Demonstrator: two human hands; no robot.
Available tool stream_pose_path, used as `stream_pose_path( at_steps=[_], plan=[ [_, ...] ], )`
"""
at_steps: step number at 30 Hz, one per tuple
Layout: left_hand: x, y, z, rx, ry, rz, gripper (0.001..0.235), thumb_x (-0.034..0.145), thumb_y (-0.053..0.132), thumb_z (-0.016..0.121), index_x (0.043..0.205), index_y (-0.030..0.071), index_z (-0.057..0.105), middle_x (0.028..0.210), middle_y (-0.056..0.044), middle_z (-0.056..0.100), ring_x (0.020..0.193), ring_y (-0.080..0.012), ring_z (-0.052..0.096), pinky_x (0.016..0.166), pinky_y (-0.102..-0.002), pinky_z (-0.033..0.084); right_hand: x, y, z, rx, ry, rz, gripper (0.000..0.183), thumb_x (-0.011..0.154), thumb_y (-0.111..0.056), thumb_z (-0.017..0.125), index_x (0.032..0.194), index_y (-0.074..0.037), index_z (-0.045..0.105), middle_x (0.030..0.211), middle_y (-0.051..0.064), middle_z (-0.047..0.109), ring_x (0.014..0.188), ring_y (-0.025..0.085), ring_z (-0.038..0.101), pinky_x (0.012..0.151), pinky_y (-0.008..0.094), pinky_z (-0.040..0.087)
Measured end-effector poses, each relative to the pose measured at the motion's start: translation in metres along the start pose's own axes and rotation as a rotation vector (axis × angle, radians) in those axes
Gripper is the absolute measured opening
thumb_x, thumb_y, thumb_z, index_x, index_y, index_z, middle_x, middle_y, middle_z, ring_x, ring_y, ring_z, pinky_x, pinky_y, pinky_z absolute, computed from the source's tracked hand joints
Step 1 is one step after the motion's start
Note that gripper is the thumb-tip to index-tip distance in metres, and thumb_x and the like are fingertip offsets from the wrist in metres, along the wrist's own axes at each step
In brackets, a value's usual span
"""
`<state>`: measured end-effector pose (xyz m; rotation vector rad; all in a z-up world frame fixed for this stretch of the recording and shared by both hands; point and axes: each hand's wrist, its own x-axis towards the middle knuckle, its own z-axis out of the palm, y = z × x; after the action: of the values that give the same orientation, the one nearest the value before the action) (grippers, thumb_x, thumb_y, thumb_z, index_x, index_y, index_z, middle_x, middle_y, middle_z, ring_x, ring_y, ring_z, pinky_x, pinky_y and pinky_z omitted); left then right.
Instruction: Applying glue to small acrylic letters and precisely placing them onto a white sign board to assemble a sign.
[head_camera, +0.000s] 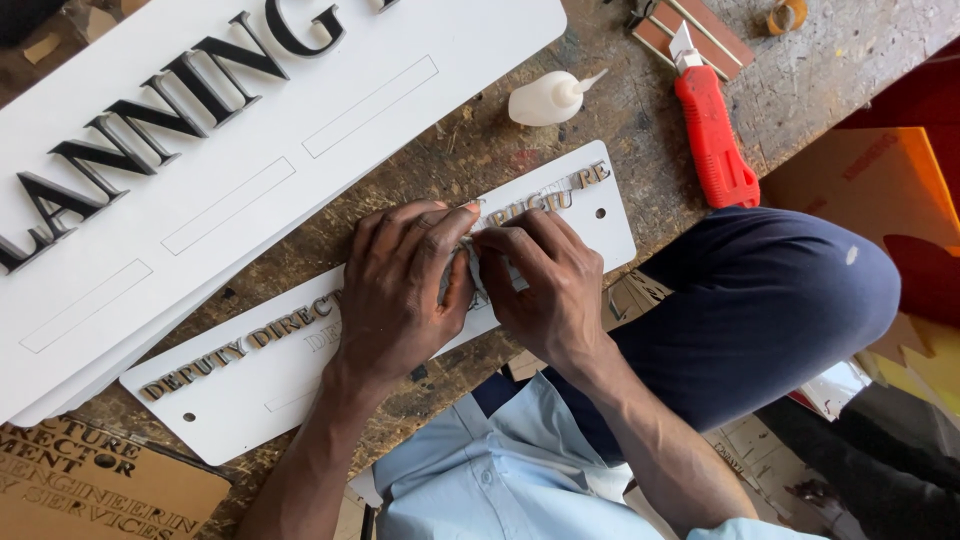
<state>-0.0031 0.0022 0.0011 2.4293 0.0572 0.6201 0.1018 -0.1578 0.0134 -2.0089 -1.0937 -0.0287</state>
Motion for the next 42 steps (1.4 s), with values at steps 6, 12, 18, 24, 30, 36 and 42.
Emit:
stream_pose_path(
  at_steps=[6, 12, 18, 24, 30, 36, 42],
  plan=[
    [0.0001, 0.0019, -0.0006, 0.036, -0.024, -0.008, 0.048, 0.101, 0.002, 0.076, 0.147, 0.01, 0.068, 0.113, -0.01, 0.081, 0.12, -0.0317, 0.077, 0.103, -0.049, 0.059, -0.0021, 0.0014, 0.0013, 0.015, 0.007, -0.015, 0.017, 0.094, 0.005, 0.079, 0.104, -0.009, 0.081, 0.081, 0.008, 0.062, 0.066, 0.024, 0.063, 0.054, 0.032, 0.053],
    [0.0017, 0.0012, -0.0017, 0.042, -0.023, 0.005, 0.045, 0.1, 0.003, 0.078, 0.144, 0.01, 0.069, 0.11, -0.007, 0.081, 0.118, -0.0305, 0.078, 0.103, -0.048, 0.058, -0.0024, 0.0005, 0.0015, -0.001, 0.021, -0.023, 0.016, 0.095, 0.003, 0.081, 0.103, -0.01, 0.08, 0.081, 0.007, 0.062, 0.066, 0.024, 0.064, 0.054, 0.032, 0.053],
    [0.0013, 0.0003, -0.0018, 0.044, 0.007, 0.026, 0.046, 0.1, 0.003, 0.076, 0.145, 0.011, 0.069, 0.11, -0.005, 0.08, 0.119, -0.0291, 0.077, 0.102, -0.047, 0.058, -0.0047, 0.0011, 0.0031, -0.002, 0.038, -0.04, 0.015, 0.095, 0.003, 0.08, 0.103, -0.01, 0.079, 0.082, 0.006, 0.062, 0.067, 0.024, 0.065, 0.054, 0.033, 0.054],
    [0.0024, 0.0049, -0.0059, 0.046, 0.002, 0.018, 0.046, 0.101, 0.002, 0.076, 0.145, 0.011, 0.068, 0.114, -0.006, 0.076, 0.12, -0.0302, 0.077, 0.103, -0.047, 0.057, -0.0076, 0.0024, 0.0038, 0.006, 0.055, -0.066, 0.016, 0.096, 0.004, 0.079, 0.104, -0.01, 0.08, 0.082, 0.007, 0.062, 0.067, 0.024, 0.066, 0.055, 0.033, 0.054],
    [0.0015, 0.0048, -0.0067, 0.039, -0.004, 0.018, 0.045, 0.102, 0.002, 0.074, 0.145, 0.01, 0.067, 0.117, -0.006, 0.075, 0.122, -0.0301, 0.077, 0.103, -0.048, 0.058, -0.0069, 0.0037, 0.0015, 0.041, 0.054, -0.069, 0.016, 0.097, 0.005, 0.078, 0.104, -0.009, 0.08, 0.083, 0.007, 0.063, 0.068, 0.023, 0.067, 0.056, 0.033, 0.055],
    [0.0012, 0.004, -0.0061, 0.039, -0.011, 0.015, 0.047, 0.102, 0.002, 0.074, 0.147, 0.01, 0.066, 0.117, -0.006, 0.073, 0.122, -0.0295, 0.077, 0.103, -0.049, 0.057, -0.0083, 0.0039, 0.0004, 0.049, 0.043, -0.051, 0.016, 0.097, 0.006, 0.08, 0.107, -0.006, 0.081, 0.084, 0.009, 0.065, 0.07, 0.024, 0.068, 0.06, 0.034, 0.056],
    [0.0017, 0.0041, -0.0077, 0.03, -0.024, 0.012, 0.05, 0.1, 0.002, 0.072, 0.149, 0.01, 0.065, 0.119, -0.006, 0.073, 0.123, -0.0288, 0.076, 0.104, -0.049, 0.057, -0.0096, 0.0031, -0.0001, 0.075, 0.043, -0.011, 0.015, 0.097, 0.006, 0.079, 0.107, -0.006, 0.081, 0.084, 0.009, 0.065, 0.069, 0.024, 0.068, 0.06, 0.034, 0.056]
  ],
)
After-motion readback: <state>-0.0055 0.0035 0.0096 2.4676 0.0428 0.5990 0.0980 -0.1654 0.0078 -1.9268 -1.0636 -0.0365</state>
